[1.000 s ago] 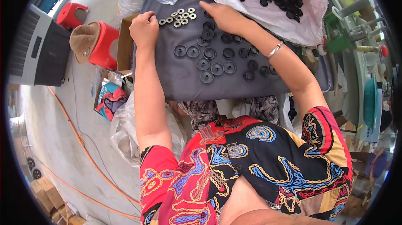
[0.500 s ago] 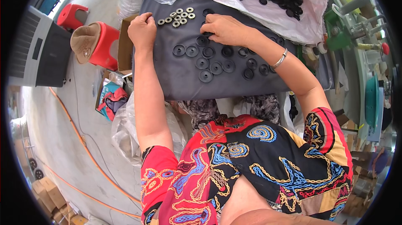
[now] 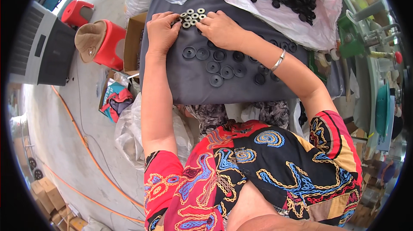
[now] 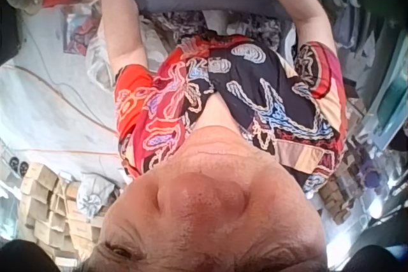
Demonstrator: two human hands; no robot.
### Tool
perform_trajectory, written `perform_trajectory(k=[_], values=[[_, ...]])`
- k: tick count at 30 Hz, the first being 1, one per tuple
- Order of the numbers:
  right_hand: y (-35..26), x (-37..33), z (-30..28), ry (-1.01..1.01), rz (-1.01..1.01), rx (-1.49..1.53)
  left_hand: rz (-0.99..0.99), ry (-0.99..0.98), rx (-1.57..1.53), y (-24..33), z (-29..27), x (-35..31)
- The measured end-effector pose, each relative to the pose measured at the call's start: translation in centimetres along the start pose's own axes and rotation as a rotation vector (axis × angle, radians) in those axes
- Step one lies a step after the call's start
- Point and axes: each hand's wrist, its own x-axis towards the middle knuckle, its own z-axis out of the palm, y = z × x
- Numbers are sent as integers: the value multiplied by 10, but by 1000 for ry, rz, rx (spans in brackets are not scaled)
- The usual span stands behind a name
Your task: The person arranges black plastic snap fastener bases and metal rings onto a grey fabric mat. They then use a rubber mallet to hammer the metal rings onto the plastic bases, securing them in place.
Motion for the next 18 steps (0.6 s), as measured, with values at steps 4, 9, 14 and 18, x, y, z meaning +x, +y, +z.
perform_trajectory(k=[4, 9, 14, 18], values=[[11, 7, 0, 150, 100, 69, -40, 33, -63, -8, 0, 4], [27, 29, 11, -10, 241, 158, -197, 76, -121, -11, 2, 0], [37, 40, 23, -83, 287, 264, -165, 84, -74, -17, 10, -2], [32, 50, 20, -37, 232, 283, -126, 77, -10, -25, 3, 0]])
